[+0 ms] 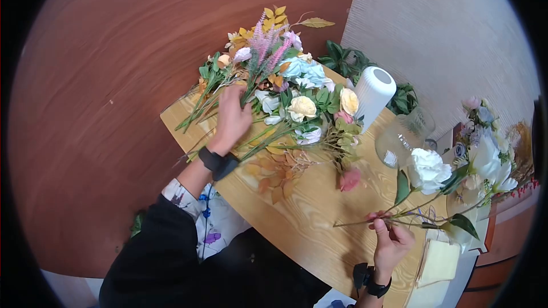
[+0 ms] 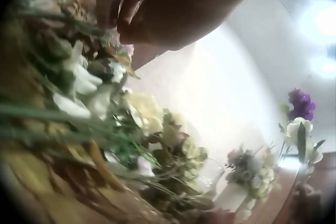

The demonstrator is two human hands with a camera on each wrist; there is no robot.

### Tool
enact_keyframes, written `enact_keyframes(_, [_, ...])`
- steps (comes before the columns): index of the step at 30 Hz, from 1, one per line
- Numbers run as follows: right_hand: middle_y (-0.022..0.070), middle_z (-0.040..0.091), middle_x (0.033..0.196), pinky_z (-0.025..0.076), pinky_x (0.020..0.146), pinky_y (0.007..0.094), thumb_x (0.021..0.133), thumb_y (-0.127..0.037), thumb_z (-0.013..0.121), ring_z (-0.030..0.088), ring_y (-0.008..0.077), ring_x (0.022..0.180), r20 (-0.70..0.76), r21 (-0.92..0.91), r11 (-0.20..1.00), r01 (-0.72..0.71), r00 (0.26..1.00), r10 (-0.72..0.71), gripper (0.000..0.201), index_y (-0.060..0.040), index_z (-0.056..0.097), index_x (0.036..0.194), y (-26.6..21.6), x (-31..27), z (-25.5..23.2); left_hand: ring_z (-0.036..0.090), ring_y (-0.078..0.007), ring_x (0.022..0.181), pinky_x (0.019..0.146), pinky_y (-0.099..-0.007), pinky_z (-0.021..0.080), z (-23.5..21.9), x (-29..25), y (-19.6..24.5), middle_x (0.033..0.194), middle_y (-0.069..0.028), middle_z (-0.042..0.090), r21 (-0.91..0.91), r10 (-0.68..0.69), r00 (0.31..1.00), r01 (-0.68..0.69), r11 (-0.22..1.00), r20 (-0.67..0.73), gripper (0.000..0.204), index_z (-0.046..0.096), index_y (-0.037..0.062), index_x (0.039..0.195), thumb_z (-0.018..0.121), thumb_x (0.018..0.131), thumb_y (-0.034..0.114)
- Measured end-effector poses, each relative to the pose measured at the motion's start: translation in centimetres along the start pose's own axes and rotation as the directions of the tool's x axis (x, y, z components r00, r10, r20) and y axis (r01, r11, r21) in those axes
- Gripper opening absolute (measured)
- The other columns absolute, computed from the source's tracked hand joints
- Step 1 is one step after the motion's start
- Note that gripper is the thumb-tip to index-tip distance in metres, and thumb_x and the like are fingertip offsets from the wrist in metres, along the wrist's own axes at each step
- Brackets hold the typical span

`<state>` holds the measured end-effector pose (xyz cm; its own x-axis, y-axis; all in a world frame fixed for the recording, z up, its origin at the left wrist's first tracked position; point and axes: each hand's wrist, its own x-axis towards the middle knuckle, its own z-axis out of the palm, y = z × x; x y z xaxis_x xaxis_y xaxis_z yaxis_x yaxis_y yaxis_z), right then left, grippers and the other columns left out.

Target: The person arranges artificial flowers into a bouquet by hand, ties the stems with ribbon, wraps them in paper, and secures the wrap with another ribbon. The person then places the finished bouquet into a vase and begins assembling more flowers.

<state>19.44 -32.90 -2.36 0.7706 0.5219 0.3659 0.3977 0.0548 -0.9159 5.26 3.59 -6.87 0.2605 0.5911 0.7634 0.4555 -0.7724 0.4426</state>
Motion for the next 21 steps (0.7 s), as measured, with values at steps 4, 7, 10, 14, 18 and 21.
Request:
enact_keyframes(4, [0.0119, 0.065, 0.073, 0.048, 0.066, 0.0258, 0.073, 0.002, 0.066, 0.061, 0.0160, 0.068, 0.006, -0.015, 1.000, -0.022, 1.000, 0.022, 0.006, 0.0075, 0.064, 0.076, 0.0, 0.1, 0.1, 0.058, -0.0330, 0.072, 0.065, -0.0376, 0.046, -1.4, 0.3, -2.8, 0.082, -0.0169, 0.060, 0.182, -0.314, 0.812, 0.257, 0.949, 0.492, 0.010, 0.055, -0.0039, 0.085, 0.056, 0.077, 0.001])
enact_keyframes(7, [0.0114, 0.065, 0.074, 0.048, 0.067, 0.0257, 0.074, 0.002, 0.065, 0.061, 0.0153, 0.068, 0.029, -0.069, 0.997, 0.021, 0.999, -0.019, 0.007, 0.0076, 0.064, 0.078, 0.3, 0.2, 0.2, 0.061, -0.0231, 0.067, 0.061, -0.0345, 0.046, -1.2, 0.0, -3.6, 0.073, -0.0132, 0.062, -0.018, -0.264, 0.900, 0.288, 0.958, 0.346, 0.010, 0.056, -0.0061, 0.085, 0.054, 0.081, 0.002])
enact_keyframes(10, [0.0111, 0.065, 0.073, 0.047, 0.068, 0.0258, 0.074, 0.002, 0.066, 0.061, 0.0151, 0.069, 0.037, -0.104, 0.994, 0.027, 0.999, -0.023, 0.008, 0.0072, 0.064, 0.079, 0.2, 0.3, 0.4, 0.060, -0.0132, 0.071, 0.060, -0.0293, 0.047, -1.5, 0.6, -2.8, 0.078, -0.0104, 0.064, -0.358, -0.405, 0.839, 0.527, 0.771, 0.363, 0.014, 0.058, -0.0048, 0.095, 0.050, 0.085, 0.002])
enact_keyframes(14, [0.0103, 0.066, 0.071, 0.047, 0.067, 0.0245, 0.073, 0.001, 0.066, 0.061, 0.0143, 0.068, 0.018, -0.123, 0.992, 0.027, 1.000, -0.025, 0.006, 0.0055, 0.065, 0.077, -0.2, 0.4, 0.9, 0.061, -0.0120, 0.079, 0.068, -0.0257, 0.049, -2.9, 1.6, -0.6, 0.087, -0.0092, 0.064, -0.175, -0.341, 0.916, 0.379, 0.909, 0.212, 0.018, 0.059, -0.0050, 0.100, 0.047, 0.088, 0.002])
enact_keyframes(18, [0.0109, 0.064, 0.075, 0.049, 0.067, 0.0257, 0.076, 0.003, 0.063, 0.061, 0.0154, 0.071, 0.048, -0.188, 0.980, 0.066, 0.997, -0.058, 0.004, 0.0069, 0.063, 0.078, -0.2, 0.6, 0.9, 0.061, -0.0191, 0.091, 0.083, -0.0282, 0.048, -4.6, 0.5, 4.4, 0.098, -0.0144, 0.062, -0.683, -0.332, 0.886, 0.461, 0.567, 0.323, 0.020, 0.056, -0.0072, 0.104, 0.045, 0.089, 0.001])
enact_keyframes(21, [0.0093, 0.065, 0.073, 0.048, 0.072, 0.0256, 0.076, 0.002, 0.064, 0.061, 0.0137, 0.071, -0.002, -0.201, 0.979, 0.044, 0.999, -0.045, 0.004, 0.0059, 0.065, 0.077, 0.5, 0.8, 1.0, 0.060, -0.0237, 0.096, 0.087, -0.0327, 0.048, -5.2, -2.5, 9.9, 0.102, -0.0184, 0.061, -0.776, -0.218, 0.901, 0.435, 0.457, 0.376, 0.022, 0.053, -0.0090, 0.107, 0.044, 0.089, 0.000])
